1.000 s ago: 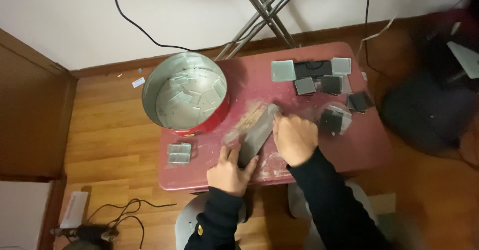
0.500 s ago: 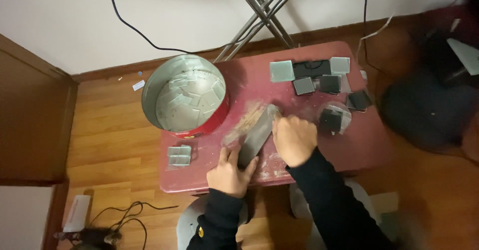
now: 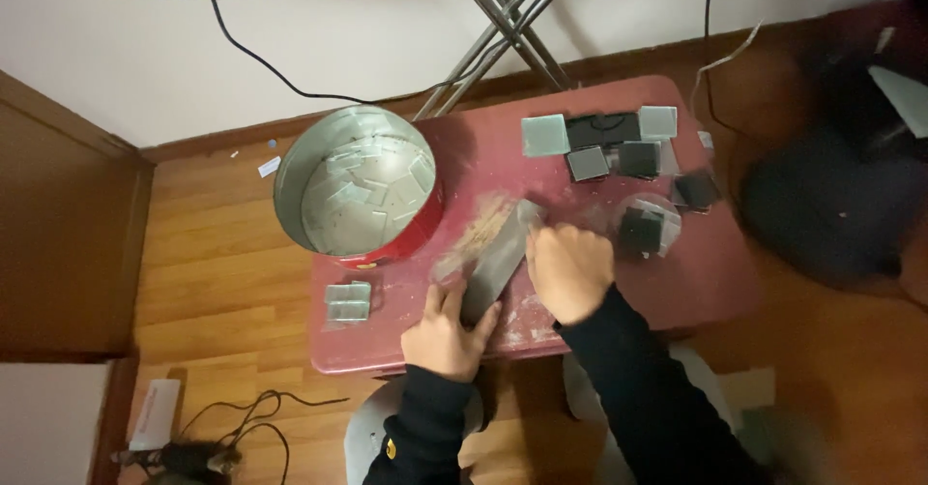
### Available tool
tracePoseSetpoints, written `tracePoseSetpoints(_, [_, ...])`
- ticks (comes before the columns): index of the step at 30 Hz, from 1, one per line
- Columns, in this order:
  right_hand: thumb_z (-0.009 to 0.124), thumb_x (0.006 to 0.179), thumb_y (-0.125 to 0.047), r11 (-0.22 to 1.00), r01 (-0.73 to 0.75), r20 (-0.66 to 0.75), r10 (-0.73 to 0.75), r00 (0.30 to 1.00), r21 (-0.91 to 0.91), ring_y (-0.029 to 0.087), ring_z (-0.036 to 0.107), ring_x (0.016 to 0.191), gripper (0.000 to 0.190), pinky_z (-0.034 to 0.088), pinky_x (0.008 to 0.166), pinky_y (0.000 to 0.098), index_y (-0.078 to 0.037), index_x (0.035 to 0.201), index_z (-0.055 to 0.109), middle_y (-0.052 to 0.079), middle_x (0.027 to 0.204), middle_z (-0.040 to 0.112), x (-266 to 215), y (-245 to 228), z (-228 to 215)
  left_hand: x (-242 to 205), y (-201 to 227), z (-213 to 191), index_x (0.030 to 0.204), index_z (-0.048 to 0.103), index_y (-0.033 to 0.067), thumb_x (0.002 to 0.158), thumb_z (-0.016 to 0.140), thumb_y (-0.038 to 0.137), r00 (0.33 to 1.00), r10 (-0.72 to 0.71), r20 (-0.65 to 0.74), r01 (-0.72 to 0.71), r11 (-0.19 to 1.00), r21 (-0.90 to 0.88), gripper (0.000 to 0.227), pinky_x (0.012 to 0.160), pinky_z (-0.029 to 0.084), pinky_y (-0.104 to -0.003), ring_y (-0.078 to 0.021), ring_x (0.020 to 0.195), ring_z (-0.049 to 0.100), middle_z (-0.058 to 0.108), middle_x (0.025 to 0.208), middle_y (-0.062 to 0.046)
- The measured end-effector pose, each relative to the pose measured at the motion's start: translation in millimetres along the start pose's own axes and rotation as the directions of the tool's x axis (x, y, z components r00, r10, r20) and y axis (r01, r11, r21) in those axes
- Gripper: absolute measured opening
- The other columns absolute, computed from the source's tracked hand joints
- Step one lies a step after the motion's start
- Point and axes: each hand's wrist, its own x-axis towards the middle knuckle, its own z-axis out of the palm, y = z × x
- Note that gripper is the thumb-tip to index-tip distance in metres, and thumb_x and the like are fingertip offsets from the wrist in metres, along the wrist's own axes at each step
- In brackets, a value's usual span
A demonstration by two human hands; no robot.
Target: Sanding the edges of small glass squares using a manual sanding block on a low table.
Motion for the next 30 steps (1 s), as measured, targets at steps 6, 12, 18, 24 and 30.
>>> tracePoseSetpoints(6, [0.066,0.105,-0.035,0.996,0.057,-0.035,-0.055,0.998,0.062,0.042,0.085,0.084,0.030,0.068,0.074,0.0575,-0.027,0.126,0.086,0.012,0.088,0.084,7,-6,-22,2,-2,5,0.119,0.083,0.0359,0.075,0.083,0.081,1.000,0.006,-0.028,-0.005,1.000,0.021,0.063,0.062,0.065,-0.038,-0.0288,0.062,0.079,0.064,0.106,0.011])
tracePoseSetpoints(12, [0.066,0.103,-0.042,0.997,0.049,-0.012,-0.048,0.999,0.062,0.044,0.084,0.078,0.029,0.067,0.071,0.0558,-0.026,0.102,0.089,0.013,0.083,0.083,-1,-6,-29,0,-2,3,0.118,0.083,0.0372,0.076,0.081,0.082,1.000,-0.002,-0.025,0.003,1.000,0.029,0.062,0.060,0.063,-0.036,-0.0271,0.056,0.077,0.063,0.105,0.013])
tracePoseSetpoints(18, [0.064,0.105,-0.038,0.996,0.080,0.009,-0.080,0.997,0.026,0.040,0.085,0.082,0.029,0.069,0.075,0.0556,-0.036,0.122,0.088,0.009,0.091,0.084,-11,-3,-37,2,8,-16,0.119,0.084,0.0309,0.079,0.084,0.075,1.000,0.007,-0.025,-0.008,0.999,-0.034,0.059,0.061,0.064,-0.038,-0.0309,0.061,0.079,0.064,0.104,0.009])
tracePoseSetpoints(24, [0.064,0.106,-0.042,0.996,0.086,0.028,-0.086,0.996,0.020,0.042,0.084,0.083,0.029,0.069,0.075,0.0577,-0.036,0.119,0.089,0.009,0.092,0.085,-13,-2,-42,1,5,-14,0.120,0.084,0.0285,0.079,0.086,0.073,1.000,0.020,-0.021,-0.020,0.999,-0.032,0.061,0.063,0.065,-0.038,-0.0309,0.063,0.079,0.065,0.106,0.008])
tracePoseSetpoints(30, [0.043,0.118,-0.052,0.959,-0.085,0.258,0.013,0.966,0.270,0.043,0.080,0.114,0.049,0.060,0.104,0.0595,-0.028,0.145,0.077,0.019,0.116,0.085,9,15,-60,0,4,-9,0.120,0.084,0.0326,0.079,0.083,0.078,0.999,0.026,-0.025,-0.025,1.000,0.013,0.061,0.060,0.062,-0.035,-0.0251,0.057,0.077,0.064,0.107,0.013])
